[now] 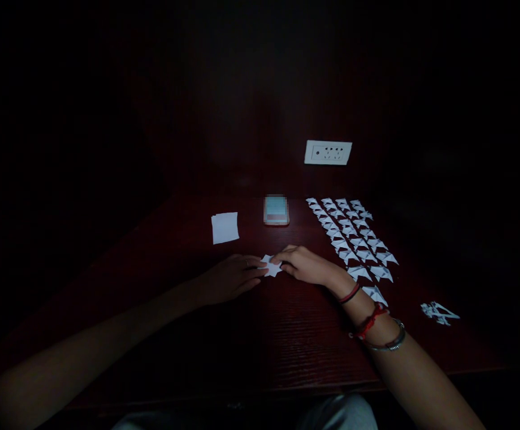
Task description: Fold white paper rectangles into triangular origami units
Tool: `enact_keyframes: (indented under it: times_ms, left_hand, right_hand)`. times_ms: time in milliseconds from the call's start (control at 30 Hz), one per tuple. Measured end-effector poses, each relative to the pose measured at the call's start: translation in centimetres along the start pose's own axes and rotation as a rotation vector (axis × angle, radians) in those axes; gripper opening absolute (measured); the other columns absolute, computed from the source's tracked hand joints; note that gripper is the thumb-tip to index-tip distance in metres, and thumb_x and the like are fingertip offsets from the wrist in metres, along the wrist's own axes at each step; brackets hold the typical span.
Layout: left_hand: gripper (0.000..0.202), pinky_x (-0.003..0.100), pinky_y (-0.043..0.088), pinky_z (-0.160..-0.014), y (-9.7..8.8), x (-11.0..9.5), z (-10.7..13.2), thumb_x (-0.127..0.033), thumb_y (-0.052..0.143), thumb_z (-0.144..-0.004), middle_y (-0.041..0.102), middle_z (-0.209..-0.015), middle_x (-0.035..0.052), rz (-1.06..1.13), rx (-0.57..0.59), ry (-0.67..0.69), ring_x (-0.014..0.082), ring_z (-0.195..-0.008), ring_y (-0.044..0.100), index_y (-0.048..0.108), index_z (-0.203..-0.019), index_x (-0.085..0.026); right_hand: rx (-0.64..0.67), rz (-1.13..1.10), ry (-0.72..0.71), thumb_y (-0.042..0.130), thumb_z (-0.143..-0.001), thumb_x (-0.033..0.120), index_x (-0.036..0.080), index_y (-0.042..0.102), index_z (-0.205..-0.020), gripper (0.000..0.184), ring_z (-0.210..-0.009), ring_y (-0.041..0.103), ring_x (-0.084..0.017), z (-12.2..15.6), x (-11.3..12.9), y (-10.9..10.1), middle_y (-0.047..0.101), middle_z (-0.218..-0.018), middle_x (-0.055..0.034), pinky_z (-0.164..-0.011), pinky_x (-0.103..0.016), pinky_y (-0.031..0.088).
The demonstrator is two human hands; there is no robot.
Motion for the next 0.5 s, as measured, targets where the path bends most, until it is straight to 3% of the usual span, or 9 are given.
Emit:
enact_keyframes:
  times_ms: [200,500]
  left_hand:
    - [0.028,0.030,0.034,-0.085,0.0,0.4,-0.3,-0.028,0.036,-0.087,0.046,-0.116,0.0045,0.066,0.049,0.055,0.0169,-0.101,0.045,0.046,-0.112,-0.022]
    - [0.027,0.030,0.033,-0.087,0.4,1.2,0.1,-0.025,0.035,-0.088,0.048,-0.114,0.0036,0.128,0.001,0.078,0.0153,-0.103,0.045,0.045,-0.113,-0.022]
  right_hand:
    - [0.021,0.057,-0.046,0.050,-0.078,0.020,0.016,0.060,-0.092,0.018,-0.086,0.051,-0.015,0.0,0.0,0.3,0.060,-0.090,-0.0055,-0.079,-0.030,0.038]
    - [0.008,0.200,-0.104,0.044,-0.081,0.033,0.018,0.062,-0.088,0.024,-0.084,0.049,-0.016,-0.1,0.3,0.8,0.061,-0.086,-0.0050,-0.077,-0.031,0.033]
Point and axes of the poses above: each hand's wrist, its own z-axis away from the middle knuckle, its own y-axis out of the palm, x = y × z, the point moved 5 cm from there along -z, towards the middle knuckle
